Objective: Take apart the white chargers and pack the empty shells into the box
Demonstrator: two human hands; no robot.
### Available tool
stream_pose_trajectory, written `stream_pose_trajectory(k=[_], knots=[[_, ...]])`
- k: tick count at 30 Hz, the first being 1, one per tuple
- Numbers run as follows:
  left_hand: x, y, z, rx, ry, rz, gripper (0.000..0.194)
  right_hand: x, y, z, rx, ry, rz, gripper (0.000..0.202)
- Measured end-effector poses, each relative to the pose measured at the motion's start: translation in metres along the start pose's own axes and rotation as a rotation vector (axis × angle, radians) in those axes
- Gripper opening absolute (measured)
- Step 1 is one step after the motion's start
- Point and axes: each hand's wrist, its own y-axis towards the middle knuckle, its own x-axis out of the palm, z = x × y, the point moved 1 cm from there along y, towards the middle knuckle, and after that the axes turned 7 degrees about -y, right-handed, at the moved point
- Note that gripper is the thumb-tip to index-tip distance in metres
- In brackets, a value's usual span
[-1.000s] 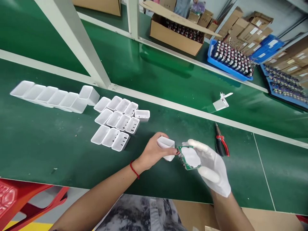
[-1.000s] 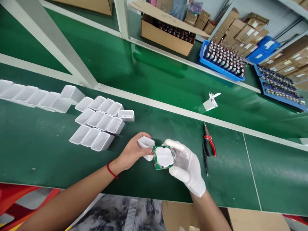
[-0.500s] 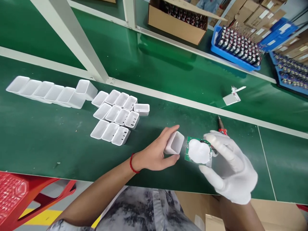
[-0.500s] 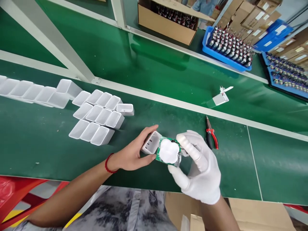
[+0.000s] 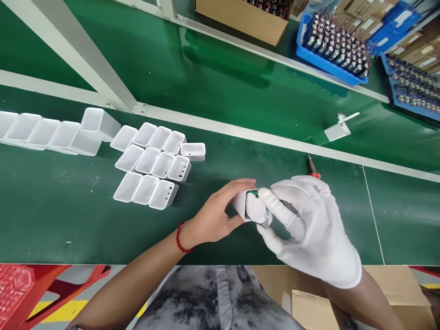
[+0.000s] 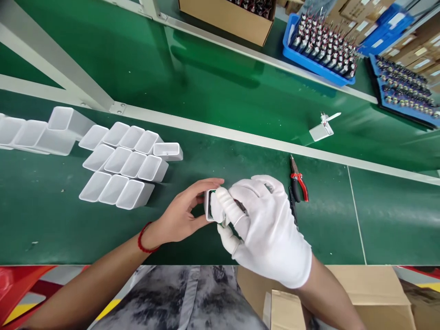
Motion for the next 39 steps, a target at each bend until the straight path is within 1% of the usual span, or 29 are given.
stream_pose_trajectory(k=[4, 12, 19, 23, 26, 29, 31, 32, 33, 34, 35, 36, 37, 38, 39], knots=[[0.000, 0.001, -0.002, 0.009, 0.010, 0.009, 0.048, -0.001, 0.002, -0.003, 0.016, -0.071, -0.029, 0.047], [-0.002, 0.002, -0.005, -0.006, -0.023, 0.002, 0.048, -0.003, 0.008, -0.004, 0.001, -0.047, -0.049, 0.045], [-0.002, 0.002, -0.005, -0.007, -0.038, 0.017, 0.048, 0.000, 0.006, -0.005, 0.018, -0.081, -0.054, 0.045], [-0.002, 0.001, -0.007, -0.001, -0.027, 0.010, 0.051, 0.002, 0.007, -0.006, 0.011, -0.084, -0.066, 0.041], [-0.002, 0.000, -0.007, 0.005, -0.018, -0.001, 0.054, 0.003, 0.011, -0.010, -0.004, -0.142, -0.062, 0.037], [-0.002, 0.001, -0.004, 0.005, 0.046, -0.013, 0.056, 0.002, 0.016, -0.015, -0.004, -0.220, -0.086, 0.034], [-0.002, 0.001, -0.003, 0.002, 0.103, -0.017, 0.057, 0.001, 0.015, -0.017, 0.001, -0.225, -0.118, 0.037], [-0.001, 0.001, -0.003, 0.006, 0.113, -0.006, 0.057, 0.000, 0.012, -0.017, 0.007, -0.188, -0.128, 0.042], [0.000, 0.001, -0.003, 0.004, 0.098, 0.018, 0.056, 0.000, 0.008, -0.017, 0.024, -0.123, -0.096, 0.049], [0.001, 0.000, -0.005, -0.006, 0.062, 0.055, 0.055, 0.001, 0.002, -0.016, 0.081, -0.036, -0.016, 0.059], [0.002, -0.001, -0.007, -0.020, 0.011, 0.098, 0.054, 0.004, -0.005, -0.015, 0.186, 0.076, 0.083, 0.068], [0.004, -0.002, -0.009, -0.037, -0.043, 0.140, 0.054, 0.009, -0.013, -0.015, 0.329, 0.220, 0.162, 0.075], [0.007, -0.004, -0.012, -0.054, -0.090, 0.173, 0.055, 0.017, -0.020, -0.015, 0.482, 0.396, 0.188, 0.080], [0.009, -0.005, -0.013, -0.063, -0.117, 0.192, 0.056, 0.027, -0.027, -0.016, 0.615, 0.599, 0.151, 0.081], [0.012, -0.006, -0.014, -0.061, -0.120, 0.191, 0.056, 0.038, -0.031, -0.019, 0.710, 0.810, 0.055, 0.079]])
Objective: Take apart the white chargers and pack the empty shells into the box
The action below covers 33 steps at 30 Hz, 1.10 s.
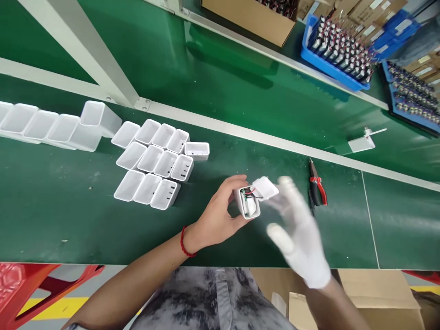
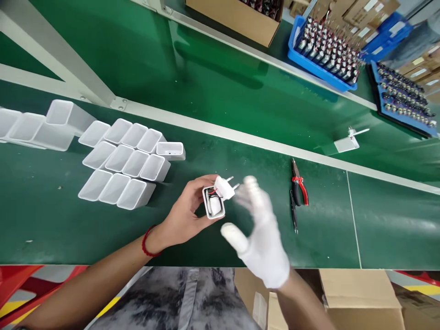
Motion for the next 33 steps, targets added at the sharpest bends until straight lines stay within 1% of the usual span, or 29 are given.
stream_pose_trajectory(k=[1, 2, 3, 5, 7, 9, 11, 14, 17, 20, 24, 28, 31, 33], knots=[[0.001, -0.001, 0.000, 0.007, 0.012, -0.017, 0.056, 0.009, -0.002, 0.007, 0.110, 0.140, -0.134, 0.076], [0.002, -0.002, 0.002, 0.006, 0.030, -0.043, 0.056, 0.018, -0.003, 0.013, 0.179, 0.252, -0.236, 0.074], [0.001, -0.002, 0.006, -0.012, 0.039, -0.080, 0.057, 0.025, -0.003, 0.017, 0.225, 0.335, -0.275, 0.074], [-0.003, 0.000, 0.015, -0.092, -0.016, -0.168, 0.059, 0.033, -0.002, 0.021, 0.283, 0.429, -0.240, 0.072], [-0.010, 0.003, 0.025, -0.220, -0.153, -0.220, 0.061, 0.035, 0.000, 0.024, 0.304, 0.481, -0.209, 0.070], [-0.015, 0.007, 0.031, -0.341, -0.209, -0.219, 0.057, 0.034, 0.001, 0.026, 0.293, 0.532, -0.225, 0.066], [-0.016, 0.008, 0.030, -0.407, -0.144, -0.189, 0.054, 0.035, 0.001, 0.028, 0.286, 0.589, -0.255, 0.064], [-0.014, 0.005, 0.024, -0.392, -0.043, -0.156, 0.054, 0.040, 0.002, 0.030, 0.299, 0.626, -0.253, 0.058], [-0.009, 0.003, 0.019, -0.335, -0.005, -0.127, 0.054, 0.044, 0.003, 0.030, 0.291, 0.585, -0.176, 0.046], [-0.007, 0.003, 0.021, -0.296, 0.012, -0.116, 0.053, 0.045, 0.004, 0.028, 0.240, 0.540, -0.102, 0.040], [-0.006, 0.004, 0.026, -0.249, 0.008, -0.117, 0.052, 0.045, 0.002, 0.027, 0.226, 0.489, -0.085, 0.039], [-0.007, 0.004, 0.024, -0.218, -0.002, -0.118, 0.053, 0.046, 0.002, 0.029, 0.245, 0.529, -0.054, 0.037], [-0.008, 0.006, 0.021, -0.247, 0.058, -0.106, 0.051, 0.047, 0.004, 0.030, 0.291, 0.566, -0.084, 0.035], [-0.009, 0.008, 0.021, -0.256, 0.088, -0.120, 0.051, 0.046, 0.006, 0.030, 0.317, 0.593, -0.122, 0.038]])
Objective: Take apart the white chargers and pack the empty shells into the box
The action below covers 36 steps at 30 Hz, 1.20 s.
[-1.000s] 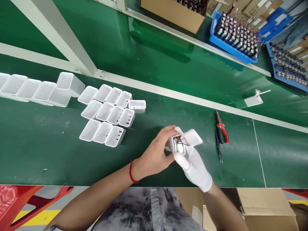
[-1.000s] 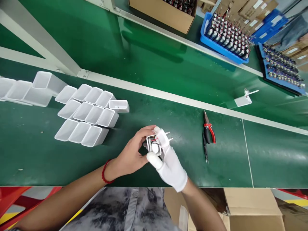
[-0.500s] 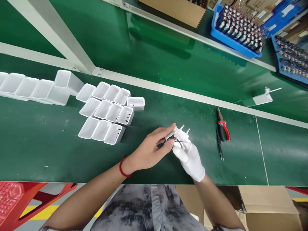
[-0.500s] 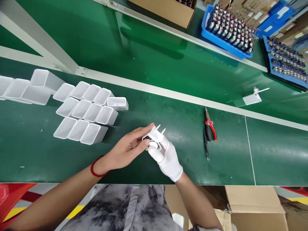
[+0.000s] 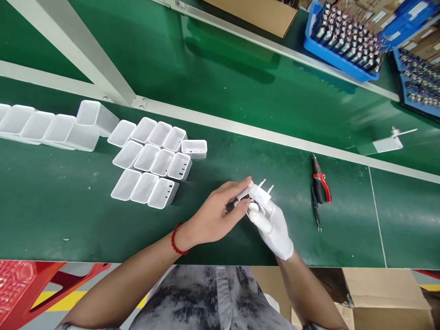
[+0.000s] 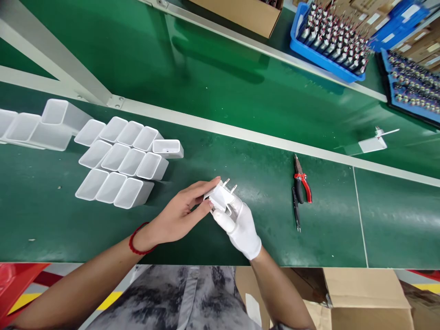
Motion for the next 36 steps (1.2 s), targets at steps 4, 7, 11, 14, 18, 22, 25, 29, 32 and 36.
stream_pose_trajectory(k=[4, 7, 11, 14, 18, 22, 25, 29, 32, 36], knots=[[0.000, 0.000, 0.005, 0.027, 0.087, -0.036, 0.054, -0.002, -0.001, 0.003, 0.034, 0.045, 0.071, 0.046], [0.002, -0.002, 0.009, 0.065, 0.124, -0.041, 0.053, 0.001, -0.003, 0.008, 0.053, 0.093, 0.144, 0.048], [0.002, -0.001, 0.006, 0.116, 0.136, 0.005, 0.049, 0.007, 0.000, 0.011, 0.048, 0.151, 0.169, 0.043], [0.000, 0.004, -0.001, 0.065, 0.087, 0.039, 0.049, 0.002, 0.003, 0.009, 0.041, 0.110, 0.056, 0.048], [-0.003, 0.009, -0.005, -0.117, -0.054, 0.114, 0.053, -0.019, -0.002, 0.001, -0.175, -0.324, 0.015, 0.047], [0.001, 0.011, -0.002, -0.286, -0.132, 0.128, 0.060, -0.025, -0.009, -0.002, -0.384, -0.696, 0.212, 0.063], [0.006, 0.010, 0.001, -0.301, -0.120, 0.128, 0.064, -0.017, -0.008, -0.002, -0.366, -0.752, 0.191, 0.065], [0.007, 0.003, 0.011, -0.156, -0.076, 0.125, 0.069, -0.017, 0.002, -0.003, -0.189, -0.416, 0.299, 0.047], [0.001, -0.007, 0.019, -0.095, -0.135, 0.118, 0.061, -0.025, 0.013, -0.003, -0.018, 0.061, 0.298, 0.043], [-0.006, -0.020, 0.022, -0.135, -0.104, 0.114, 0.045, -0.030, 0.024, -0.006, 0.099, 0.325, 0.185, 0.041]])
